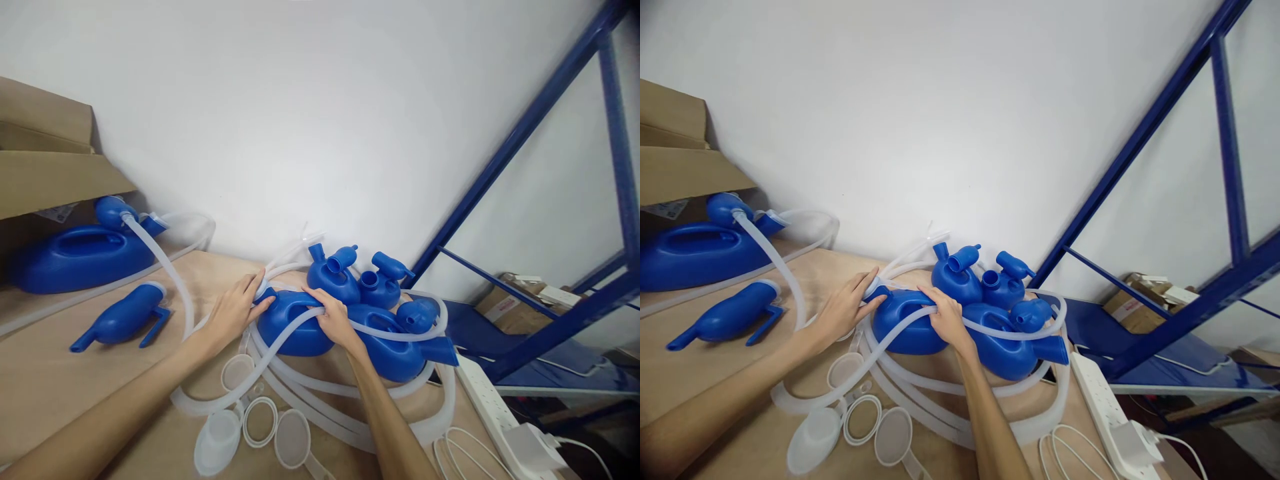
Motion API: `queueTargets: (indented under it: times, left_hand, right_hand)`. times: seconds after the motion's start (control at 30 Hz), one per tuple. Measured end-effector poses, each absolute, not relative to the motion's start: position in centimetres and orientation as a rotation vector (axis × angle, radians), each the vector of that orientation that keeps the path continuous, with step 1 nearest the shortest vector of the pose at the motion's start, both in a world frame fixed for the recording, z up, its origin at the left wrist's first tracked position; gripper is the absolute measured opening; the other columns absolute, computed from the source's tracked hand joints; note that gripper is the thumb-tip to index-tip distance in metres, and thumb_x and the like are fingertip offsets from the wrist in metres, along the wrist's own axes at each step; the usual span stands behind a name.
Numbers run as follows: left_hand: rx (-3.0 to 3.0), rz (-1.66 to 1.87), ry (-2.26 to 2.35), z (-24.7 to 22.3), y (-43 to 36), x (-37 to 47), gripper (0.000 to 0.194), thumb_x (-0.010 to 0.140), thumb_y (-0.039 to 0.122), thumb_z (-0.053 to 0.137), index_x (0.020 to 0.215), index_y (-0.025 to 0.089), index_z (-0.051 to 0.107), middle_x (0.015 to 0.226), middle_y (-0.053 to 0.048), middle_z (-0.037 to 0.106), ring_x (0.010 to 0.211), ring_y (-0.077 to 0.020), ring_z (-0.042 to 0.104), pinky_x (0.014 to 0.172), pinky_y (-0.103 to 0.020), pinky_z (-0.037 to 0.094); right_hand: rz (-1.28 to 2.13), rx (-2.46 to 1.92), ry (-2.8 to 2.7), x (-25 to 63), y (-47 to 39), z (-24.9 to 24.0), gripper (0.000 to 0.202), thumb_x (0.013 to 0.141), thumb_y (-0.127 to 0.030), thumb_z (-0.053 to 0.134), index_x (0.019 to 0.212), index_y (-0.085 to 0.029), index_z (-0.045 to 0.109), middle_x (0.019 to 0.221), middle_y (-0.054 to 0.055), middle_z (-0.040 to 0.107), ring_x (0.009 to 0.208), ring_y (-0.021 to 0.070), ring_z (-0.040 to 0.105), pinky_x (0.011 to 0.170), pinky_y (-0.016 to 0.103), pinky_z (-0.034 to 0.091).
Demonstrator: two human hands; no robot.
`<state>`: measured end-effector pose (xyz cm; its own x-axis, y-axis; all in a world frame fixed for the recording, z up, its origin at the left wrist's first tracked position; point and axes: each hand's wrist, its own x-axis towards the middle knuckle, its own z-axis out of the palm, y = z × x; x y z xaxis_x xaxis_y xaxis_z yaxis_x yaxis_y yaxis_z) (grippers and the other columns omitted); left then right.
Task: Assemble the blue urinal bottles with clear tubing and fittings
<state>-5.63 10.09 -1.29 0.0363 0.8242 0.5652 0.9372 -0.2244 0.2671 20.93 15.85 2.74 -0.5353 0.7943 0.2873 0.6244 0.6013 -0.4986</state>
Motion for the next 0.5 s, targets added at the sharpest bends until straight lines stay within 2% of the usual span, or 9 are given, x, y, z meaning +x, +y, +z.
queueTargets:
  times: [0.17, 0.33, 0.5]
  left_hand:
    - [-2.134, -0.876, -1.868, -0.5, 9.9, -5.6, 0.067, 0.105, 0.058, 0.04, 0.157, 0.015, 0.041, 0.131, -0.019, 0.064, 0.111, -0.0352, 0.069, 0.091, -0.043, 0.055]
    - [-2.122, -0.763, -1.95, 1.0, 9.5, -5.0, 0.06, 0.106, 0.052, 0.041, 0.156, 0.018, 0.043, 0.122, -0.016, 0.067, 0.094, -0.0326, 0.072, 0.08, -0.04, 0.055]
    - [-2.126, -0.694, -1.969, 2.0, 9.3, -4.7, 0.05, 0.108, 0.044, 0.034, 0.146, 0.017, 0.052, 0.125, -0.019, 0.067, 0.102, -0.033, 0.07, 0.084, -0.041, 0.054]
  right_hand:
    - [0.462, -1.141, -2.335, 20.7, 15.9, 2.9, 0.051, 0.095, -0.019, 0.054, 0.142, -0.036, 0.063, 0.141, -0.001, 0.068, 0.129, 0.026, 0.064, 0.106, 0.04, 0.048]
    - [0.383, -1.123, -2.359, 20.4, 15.6, 2.7, 0.047, 0.097, -0.033, 0.062, 0.144, -0.035, 0.061, 0.135, 0.002, 0.069, 0.124, 0.0264, 0.066, 0.102, 0.039, 0.05]
    - [0.381, -1.161, -2.377, 20.3, 15.5, 2.9, 0.052, 0.098, -0.044, 0.065, 0.149, -0.037, 0.057, 0.136, 0.002, 0.069, 0.127, 0.0262, 0.064, 0.105, 0.039, 0.048]
